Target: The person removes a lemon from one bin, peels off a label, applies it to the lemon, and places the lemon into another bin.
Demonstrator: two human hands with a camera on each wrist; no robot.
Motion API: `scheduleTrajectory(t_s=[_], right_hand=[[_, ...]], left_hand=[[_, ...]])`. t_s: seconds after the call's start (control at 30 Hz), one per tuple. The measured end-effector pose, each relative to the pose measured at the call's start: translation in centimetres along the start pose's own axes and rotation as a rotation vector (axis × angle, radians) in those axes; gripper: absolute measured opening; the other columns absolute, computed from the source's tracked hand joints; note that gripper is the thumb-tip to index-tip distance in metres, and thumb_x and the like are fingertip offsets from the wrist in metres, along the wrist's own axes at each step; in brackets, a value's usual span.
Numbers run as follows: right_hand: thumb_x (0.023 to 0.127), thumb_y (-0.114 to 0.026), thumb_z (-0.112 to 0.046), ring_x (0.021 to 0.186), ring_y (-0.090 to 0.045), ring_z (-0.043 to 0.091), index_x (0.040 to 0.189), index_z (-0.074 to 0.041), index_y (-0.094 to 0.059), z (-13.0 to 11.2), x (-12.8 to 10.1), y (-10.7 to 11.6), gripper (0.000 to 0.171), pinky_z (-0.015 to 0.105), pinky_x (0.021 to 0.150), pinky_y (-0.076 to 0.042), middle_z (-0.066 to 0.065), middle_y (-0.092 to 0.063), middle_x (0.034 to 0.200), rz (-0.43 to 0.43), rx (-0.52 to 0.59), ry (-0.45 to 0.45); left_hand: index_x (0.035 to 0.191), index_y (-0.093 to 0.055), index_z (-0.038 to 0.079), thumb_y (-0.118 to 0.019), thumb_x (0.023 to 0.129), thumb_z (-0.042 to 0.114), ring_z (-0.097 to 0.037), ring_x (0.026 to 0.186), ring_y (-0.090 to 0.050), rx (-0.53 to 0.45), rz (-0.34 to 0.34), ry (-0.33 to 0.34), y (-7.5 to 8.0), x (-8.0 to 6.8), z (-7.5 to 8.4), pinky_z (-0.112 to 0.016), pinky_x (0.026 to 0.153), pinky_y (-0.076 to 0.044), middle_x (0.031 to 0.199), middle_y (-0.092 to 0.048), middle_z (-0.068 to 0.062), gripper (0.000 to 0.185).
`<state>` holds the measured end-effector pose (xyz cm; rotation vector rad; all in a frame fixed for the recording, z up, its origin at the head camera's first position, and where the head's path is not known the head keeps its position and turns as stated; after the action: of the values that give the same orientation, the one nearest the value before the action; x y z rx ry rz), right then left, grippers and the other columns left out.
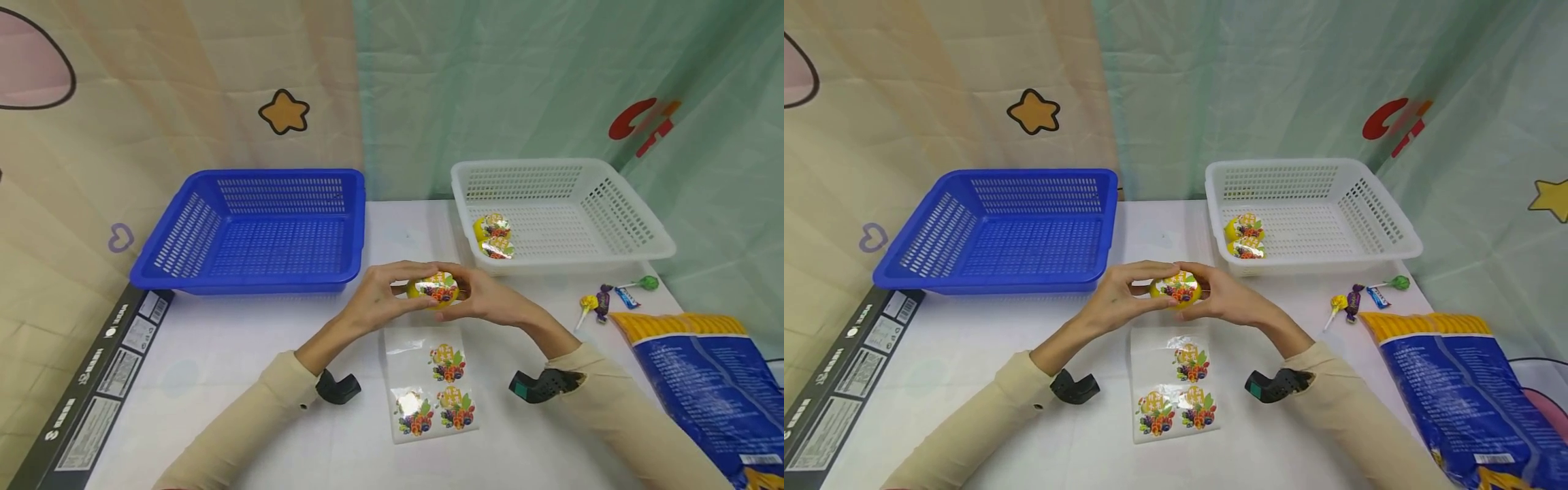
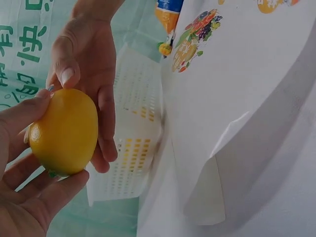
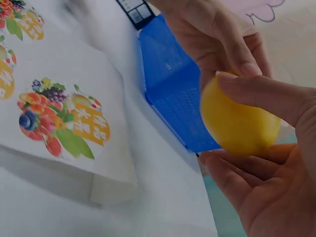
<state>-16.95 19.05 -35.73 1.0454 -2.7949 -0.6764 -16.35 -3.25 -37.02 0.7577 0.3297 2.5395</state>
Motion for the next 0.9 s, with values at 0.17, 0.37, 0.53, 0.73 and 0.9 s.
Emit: scheduleTrajectory(t_s=[0.17,0.37,0.53,0.73,0.9], right_hand=[[0.091,-0.071,-0.015,0.134,-0.045,0.033,0.147,-0.003,-0.043,-0.2,-1.8,3.1,0.063,0.039,0.104,-0.045,0.013,-0.045,0.149,0.097,-0.014,0.051],[0.096,-0.065,-0.014,0.123,-0.056,0.030,0.137,-0.005,-0.056,0.7,-5.2,8.6,0.043,0.011,0.089,-0.047,0.014,-0.056,0.138,0.419,-0.241,0.004],[0.099,-0.061,-0.031,0.122,-0.054,0.041,0.140,-0.004,-0.053,2.8,-9.0,13.6,0.050,-0.001,0.077,-0.038,0.020,-0.051,0.141,0.555,-0.452,-0.195],[0.103,-0.048,-0.035,0.139,-0.028,0.049,0.154,-0.008,-0.031,5.7,-13.0,18.3,0.060,0.052,0.110,-0.033,0.024,-0.027,0.157,0.682,-0.478,-0.396],[0.104,-0.043,-0.025,0.146,-0.007,0.045,0.157,-0.009,-0.007,7.6,-15.4,20.7,0.067,0.060,0.114,-0.014,0.019,-0.002,0.162,0.788,-0.391,-0.495]], left_hand=[[0.120,-0.070,0.003,-0.083,0.079,0.011,-0.017,0.111,-0.064,0.000,0.013,0.007,0.3,0.1,0.2,-0.029,0.085,-0.056,0.124,-0.067,-0.006,0.044],[0.119,-0.070,0.002,-0.083,0.079,0.009,-0.017,0.111,-0.063,0.000,0.007,0.014,0.4,0.2,0.0,-0.031,0.088,-0.055,0.124,-0.067,-0.008,0.043],[0.119,-0.071,0.003,-0.083,0.079,0.009,-0.016,0.111,-0.063,0.024,0.006,0.016,0.3,0.2,-0.2,-0.030,0.088,-0.055,0.123,-0.067,-0.008,0.042],[0.118,-0.070,0.001,-0.083,0.078,0.007,-0.016,0.110,-0.063,0.047,0.011,-0.003,0.2,0.3,-0.3,-0.029,0.088,-0.055,0.122,-0.067,-0.009,0.042],[0.117,-0.070,0.000,-0.083,0.078,0.006,-0.017,0.110,-0.063,0.037,0.021,-0.017,0.2,0.7,-0.1,-0.030,0.088,-0.055,0.121,-0.068,-0.010,0.041]])
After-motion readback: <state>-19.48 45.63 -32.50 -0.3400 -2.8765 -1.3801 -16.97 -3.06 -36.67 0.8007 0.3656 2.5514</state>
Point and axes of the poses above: each hand's wrist, its own x-axis towards the middle knuckle, its own y-axis out of the back of the hand, z = x × y, the point moved 1 cm from there along x, towards the middle knuckle
